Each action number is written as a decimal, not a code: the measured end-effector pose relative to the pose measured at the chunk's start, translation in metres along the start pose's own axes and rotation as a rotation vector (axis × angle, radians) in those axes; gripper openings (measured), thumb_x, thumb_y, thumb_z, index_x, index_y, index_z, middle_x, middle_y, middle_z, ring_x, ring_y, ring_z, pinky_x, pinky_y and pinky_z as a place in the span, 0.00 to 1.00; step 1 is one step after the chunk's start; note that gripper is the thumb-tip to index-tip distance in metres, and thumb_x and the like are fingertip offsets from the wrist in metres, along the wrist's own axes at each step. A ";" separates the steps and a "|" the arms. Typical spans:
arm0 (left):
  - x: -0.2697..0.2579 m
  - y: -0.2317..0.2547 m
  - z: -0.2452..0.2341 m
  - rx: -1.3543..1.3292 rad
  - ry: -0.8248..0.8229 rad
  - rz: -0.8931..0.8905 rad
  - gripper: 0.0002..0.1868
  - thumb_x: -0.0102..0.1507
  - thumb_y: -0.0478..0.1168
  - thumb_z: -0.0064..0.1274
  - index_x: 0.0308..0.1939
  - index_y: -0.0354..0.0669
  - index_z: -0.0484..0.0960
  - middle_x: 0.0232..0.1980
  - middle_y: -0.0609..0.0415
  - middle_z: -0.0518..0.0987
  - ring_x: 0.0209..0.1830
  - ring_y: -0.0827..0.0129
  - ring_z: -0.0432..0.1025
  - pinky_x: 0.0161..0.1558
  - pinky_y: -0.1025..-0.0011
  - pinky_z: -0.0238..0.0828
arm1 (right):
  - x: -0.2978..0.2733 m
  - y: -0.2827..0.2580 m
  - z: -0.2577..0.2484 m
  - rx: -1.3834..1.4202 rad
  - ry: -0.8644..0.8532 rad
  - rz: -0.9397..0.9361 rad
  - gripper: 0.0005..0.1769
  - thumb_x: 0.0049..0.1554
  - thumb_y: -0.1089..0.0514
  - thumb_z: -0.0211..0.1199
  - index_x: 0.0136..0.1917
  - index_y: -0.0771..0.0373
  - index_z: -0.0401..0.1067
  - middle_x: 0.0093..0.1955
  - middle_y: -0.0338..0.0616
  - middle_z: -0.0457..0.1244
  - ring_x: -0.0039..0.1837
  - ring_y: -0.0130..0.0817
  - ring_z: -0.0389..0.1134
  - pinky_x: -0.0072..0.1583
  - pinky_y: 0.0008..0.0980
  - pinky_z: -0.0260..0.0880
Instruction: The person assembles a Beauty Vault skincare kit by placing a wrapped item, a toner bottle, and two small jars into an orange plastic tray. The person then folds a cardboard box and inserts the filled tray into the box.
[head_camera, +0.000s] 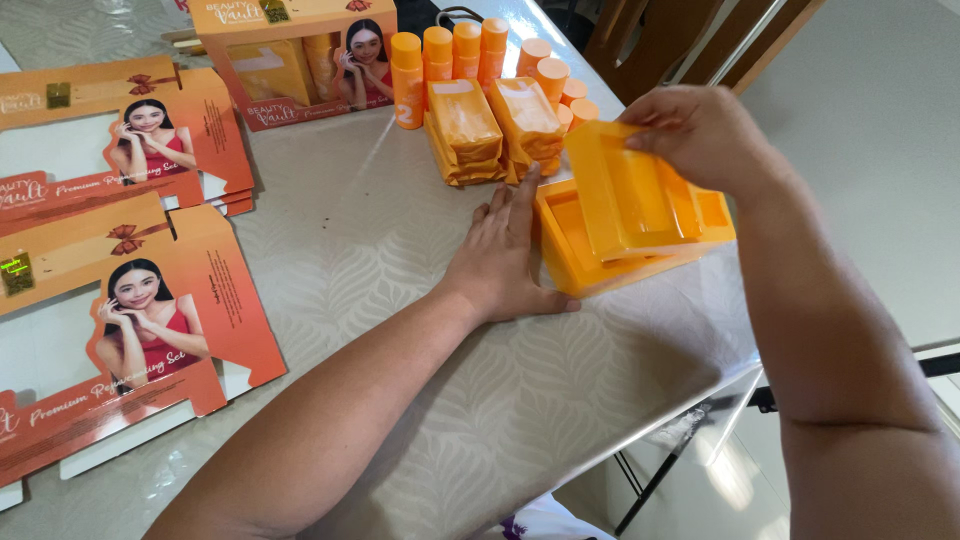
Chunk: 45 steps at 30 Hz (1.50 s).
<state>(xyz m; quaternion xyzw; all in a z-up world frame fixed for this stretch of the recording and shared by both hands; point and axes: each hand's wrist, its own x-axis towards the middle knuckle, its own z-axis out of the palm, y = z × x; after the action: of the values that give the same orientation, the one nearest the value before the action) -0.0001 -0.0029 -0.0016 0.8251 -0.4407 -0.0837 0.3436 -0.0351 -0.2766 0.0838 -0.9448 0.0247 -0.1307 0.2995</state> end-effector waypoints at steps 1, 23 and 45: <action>0.001 -0.001 0.001 0.005 -0.003 0.004 0.84 0.39 0.63 0.76 0.78 0.45 0.28 0.79 0.35 0.51 0.81 0.39 0.42 0.77 0.48 0.37 | -0.001 -0.001 -0.006 -0.033 0.018 -0.009 0.13 0.58 0.64 0.68 0.57 0.62 0.77 0.53 0.43 0.71 0.55 0.31 0.72 0.59 0.31 0.73; -0.164 -0.103 -0.147 0.603 -0.024 -0.360 0.34 0.64 0.52 0.52 0.72 0.47 0.63 0.79 0.42 0.50 0.79 0.42 0.40 0.69 0.37 0.42 | -0.009 -0.202 0.082 -0.228 -0.316 -0.444 0.15 0.55 0.57 0.67 0.55 0.62 0.77 0.51 0.46 0.70 0.54 0.45 0.70 0.55 0.41 0.69; -0.213 -0.118 -0.158 0.394 0.041 -0.251 0.38 0.61 0.53 0.55 0.74 0.49 0.65 0.77 0.42 0.55 0.79 0.41 0.41 0.71 0.40 0.41 | -0.011 -0.242 0.183 -0.234 -0.556 -0.350 0.21 0.52 0.50 0.69 0.58 0.57 0.76 0.55 0.39 0.70 0.55 0.39 0.72 0.56 0.37 0.71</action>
<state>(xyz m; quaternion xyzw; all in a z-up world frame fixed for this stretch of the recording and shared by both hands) 0.0215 0.2867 0.0063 0.9260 -0.3353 -0.0214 0.1719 -0.0053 0.0254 0.0752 -0.9620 -0.2056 0.0862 0.1576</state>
